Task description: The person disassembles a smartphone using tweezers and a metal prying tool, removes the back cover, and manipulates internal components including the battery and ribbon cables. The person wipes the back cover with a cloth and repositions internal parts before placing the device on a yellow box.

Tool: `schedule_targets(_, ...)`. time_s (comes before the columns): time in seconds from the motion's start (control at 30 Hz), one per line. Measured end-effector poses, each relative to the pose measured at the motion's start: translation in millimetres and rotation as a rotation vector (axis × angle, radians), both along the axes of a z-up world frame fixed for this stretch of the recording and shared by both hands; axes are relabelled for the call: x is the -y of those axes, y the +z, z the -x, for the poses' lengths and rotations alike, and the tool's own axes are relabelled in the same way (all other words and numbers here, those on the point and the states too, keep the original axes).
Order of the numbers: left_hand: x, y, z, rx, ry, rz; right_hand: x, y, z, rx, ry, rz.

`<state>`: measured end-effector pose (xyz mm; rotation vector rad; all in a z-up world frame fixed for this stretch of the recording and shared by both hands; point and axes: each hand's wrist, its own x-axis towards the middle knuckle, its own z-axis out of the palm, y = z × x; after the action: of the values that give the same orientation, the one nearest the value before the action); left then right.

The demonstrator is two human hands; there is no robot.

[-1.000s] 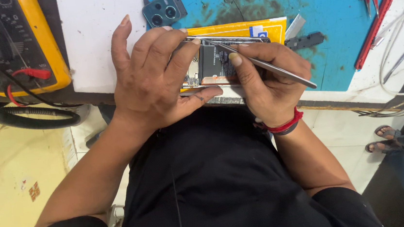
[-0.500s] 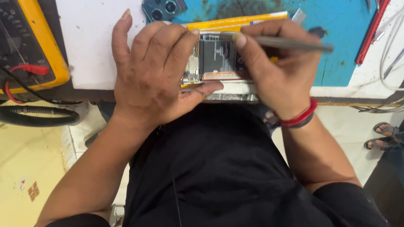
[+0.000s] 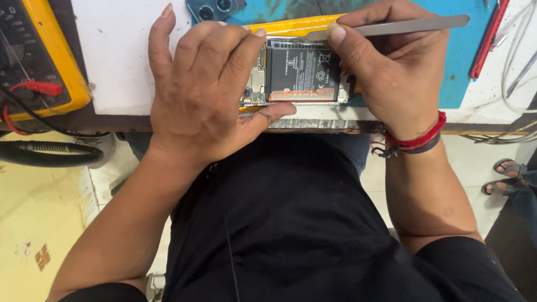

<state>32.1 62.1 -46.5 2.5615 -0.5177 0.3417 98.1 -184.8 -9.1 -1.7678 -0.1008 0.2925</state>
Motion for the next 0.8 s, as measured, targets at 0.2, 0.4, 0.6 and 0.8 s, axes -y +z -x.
schedule_targets(0.2,0.5,-0.7,-1.6,0.002,-0.004,-0.003,5.6,-4.5,-2.5,0.002,0.002,0.021)
schedule_targets(0.4,-0.9,-2.3,-0.4,0.011,-0.009,0.029,4.8,-5.6,-6.7,-0.064,-0.019,-0.013)
schedule_targets(0.6,0.0,-2.1,-0.5,-0.003,-0.014,0.046,4.9,-6.3,-7.8,-0.074,-0.021,-0.015)
schedule_targets(0.8,-0.5,-2.9,-0.4,-0.002,-0.017,0.046,6.3,-8.9,-6.3,-0.069,-0.023,-0.038)
